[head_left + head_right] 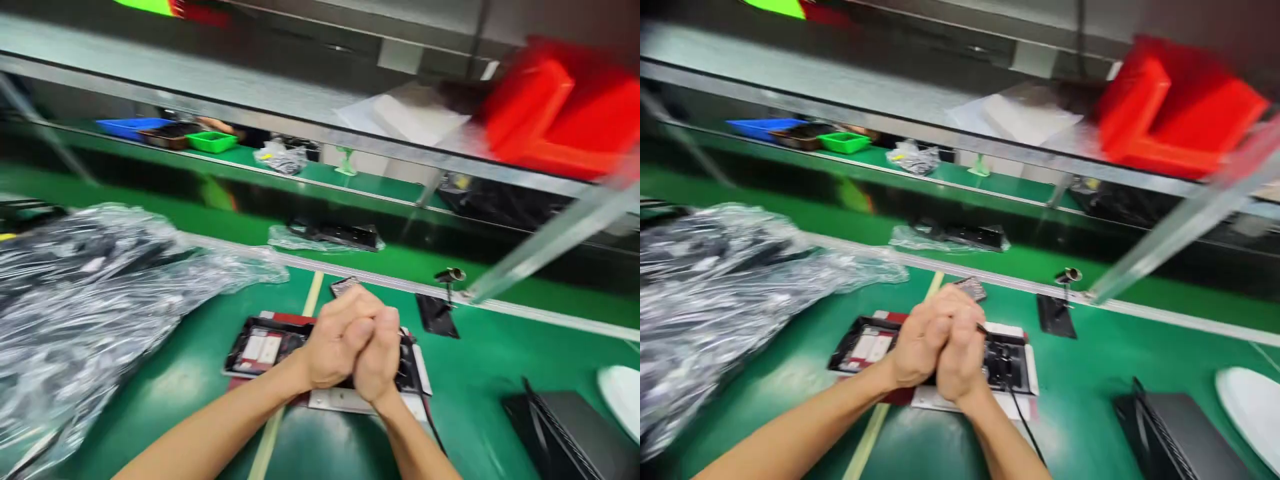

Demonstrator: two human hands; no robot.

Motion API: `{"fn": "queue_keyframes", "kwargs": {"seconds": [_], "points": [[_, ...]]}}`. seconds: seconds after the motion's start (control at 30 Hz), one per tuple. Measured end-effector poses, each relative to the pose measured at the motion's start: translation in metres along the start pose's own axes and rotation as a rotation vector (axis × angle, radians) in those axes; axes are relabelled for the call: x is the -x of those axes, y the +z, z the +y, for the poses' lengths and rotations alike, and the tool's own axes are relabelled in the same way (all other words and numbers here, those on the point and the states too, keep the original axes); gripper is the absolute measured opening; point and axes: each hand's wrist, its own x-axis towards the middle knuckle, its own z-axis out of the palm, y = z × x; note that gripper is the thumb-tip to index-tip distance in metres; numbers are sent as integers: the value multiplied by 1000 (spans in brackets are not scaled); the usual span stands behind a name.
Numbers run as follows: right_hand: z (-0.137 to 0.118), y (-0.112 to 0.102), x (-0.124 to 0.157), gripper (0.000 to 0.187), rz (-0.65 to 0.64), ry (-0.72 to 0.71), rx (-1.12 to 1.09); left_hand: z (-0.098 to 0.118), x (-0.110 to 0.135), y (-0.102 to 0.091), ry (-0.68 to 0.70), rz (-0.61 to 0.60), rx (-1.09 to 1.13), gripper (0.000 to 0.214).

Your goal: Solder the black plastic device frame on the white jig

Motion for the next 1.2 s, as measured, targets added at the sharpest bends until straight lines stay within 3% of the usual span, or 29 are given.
{"fn": "queue_keyframes", "kwargs": {"seconds": [0.07, 0.17, 0.53, 0.77, 1.0, 1.2], "points": [[2, 15, 6, 55, -48, 14, -55, -6, -5, -1, 24, 8, 17, 45], [-1, 14, 0, 61, -61, 15, -54, -6, -8, 0, 59, 4, 7, 44], [-5, 9, -2, 62, -44, 5, 23, -7, -8, 0, 111, 21, -9, 44], [-4, 9, -7, 62, -69, -72, -9, -12, -7, 1, 139, 22, -4, 44], [-4, 10, -8, 58, -23, -89, -14, -15, -5, -3, 54, -41, 7, 48], [-5, 13, -11, 58, -49, -119, -48, -18, -5, -1, 44, -25, 46, 48]]}}
